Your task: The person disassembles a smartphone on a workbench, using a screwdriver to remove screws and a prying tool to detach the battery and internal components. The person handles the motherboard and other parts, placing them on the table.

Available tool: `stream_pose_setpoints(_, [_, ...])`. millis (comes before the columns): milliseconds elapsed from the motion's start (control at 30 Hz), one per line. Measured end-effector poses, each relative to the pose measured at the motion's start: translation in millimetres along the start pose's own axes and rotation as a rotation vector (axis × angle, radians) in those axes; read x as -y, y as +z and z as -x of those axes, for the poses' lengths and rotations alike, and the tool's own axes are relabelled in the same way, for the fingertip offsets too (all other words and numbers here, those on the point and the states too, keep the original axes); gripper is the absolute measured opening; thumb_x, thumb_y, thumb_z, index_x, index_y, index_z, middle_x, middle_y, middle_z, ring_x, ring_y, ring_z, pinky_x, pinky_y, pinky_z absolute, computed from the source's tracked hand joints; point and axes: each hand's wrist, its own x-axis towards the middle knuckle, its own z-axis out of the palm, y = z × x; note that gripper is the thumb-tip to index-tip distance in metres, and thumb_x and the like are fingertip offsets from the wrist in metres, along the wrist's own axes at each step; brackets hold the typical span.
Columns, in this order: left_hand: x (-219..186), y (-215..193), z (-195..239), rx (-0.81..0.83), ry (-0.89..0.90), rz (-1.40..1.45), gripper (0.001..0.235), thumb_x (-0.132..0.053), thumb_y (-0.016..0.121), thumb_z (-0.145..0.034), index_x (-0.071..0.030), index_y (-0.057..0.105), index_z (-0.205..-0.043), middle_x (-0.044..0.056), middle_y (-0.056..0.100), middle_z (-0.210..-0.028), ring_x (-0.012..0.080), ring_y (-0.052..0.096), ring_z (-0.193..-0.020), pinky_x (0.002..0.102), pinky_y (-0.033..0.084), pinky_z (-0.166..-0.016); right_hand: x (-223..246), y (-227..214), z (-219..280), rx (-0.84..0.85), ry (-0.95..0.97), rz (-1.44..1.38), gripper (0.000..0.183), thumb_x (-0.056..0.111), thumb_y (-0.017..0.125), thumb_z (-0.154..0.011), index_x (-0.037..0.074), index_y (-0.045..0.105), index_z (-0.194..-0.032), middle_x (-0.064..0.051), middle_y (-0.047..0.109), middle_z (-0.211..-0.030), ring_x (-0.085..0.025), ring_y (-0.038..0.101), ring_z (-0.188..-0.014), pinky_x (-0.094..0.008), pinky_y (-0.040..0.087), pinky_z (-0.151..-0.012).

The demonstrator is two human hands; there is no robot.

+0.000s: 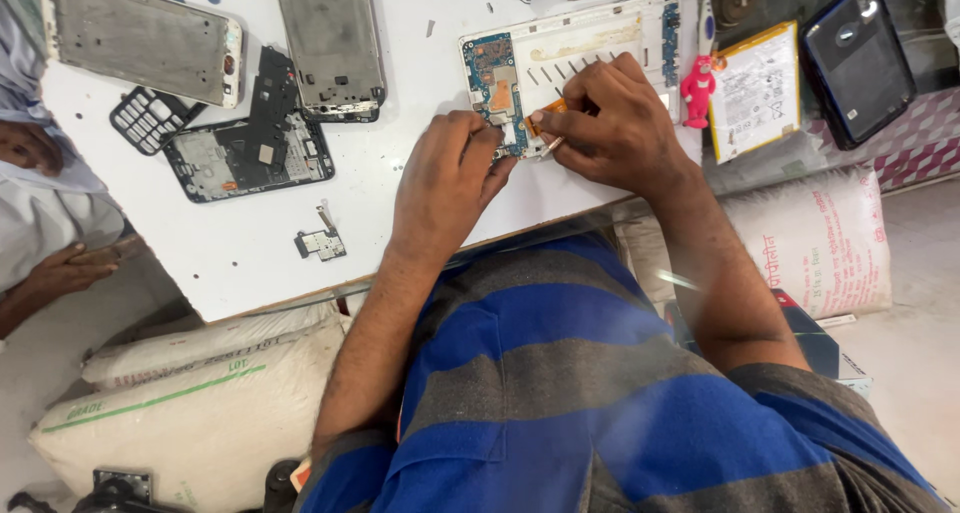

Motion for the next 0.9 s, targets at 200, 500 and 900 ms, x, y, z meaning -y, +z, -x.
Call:
stream_pose_setpoints(200, [8,15,17,-0.086,-0.169,-0.138,0.085,-0.050,0.087,-0.089,-0.007,0.042,-0.147,0.013,0.052,-0.136,0.0291,0.051,-0.126,0.050,0.035,-0.101,-2,5,0,-0.021,0.012,0.035,0.026,0.018,0.092,-0.083,0.018,0.082,-0.107,0.002,0.061,-0.095,-0.015,0.055,-0.084,-0.034,0.043,-0.082])
stream_pose_setpoints(500, [24,27,27,-0.073,-0.195,-0.194,0.115,-0.070,0.084,-0.091,-0.005,0.020,-0.162,0.011,0.043,-0.159,0.0276,0.036,-0.147,0.051,0.021,-0.113,-9,10,-2,-0.009,0.000,0.039,0.019,0.021,0.093,-0.088,0.017,0.083,-0.103,0.003,0.064,-0.092,-0.015,0.053,-0.081,-0.035,0.040,-0.078])
stream_pose_setpoints(900, [24,24,23,-0.005,-0.191,-0.213,0.083,-0.068,0.077,-0.101,-0.012,0.043,-0.153,0.004,0.048,-0.158,0.0238,0.035,-0.150,0.051,0.015,-0.119,-6,8,-10,0.023,0.033,0.040,0.023,0.025,0.091,-0.091,0.016,0.082,-0.109,0.003,0.061,-0.091,-0.014,0.055,-0.082,-0.036,0.040,-0.078])
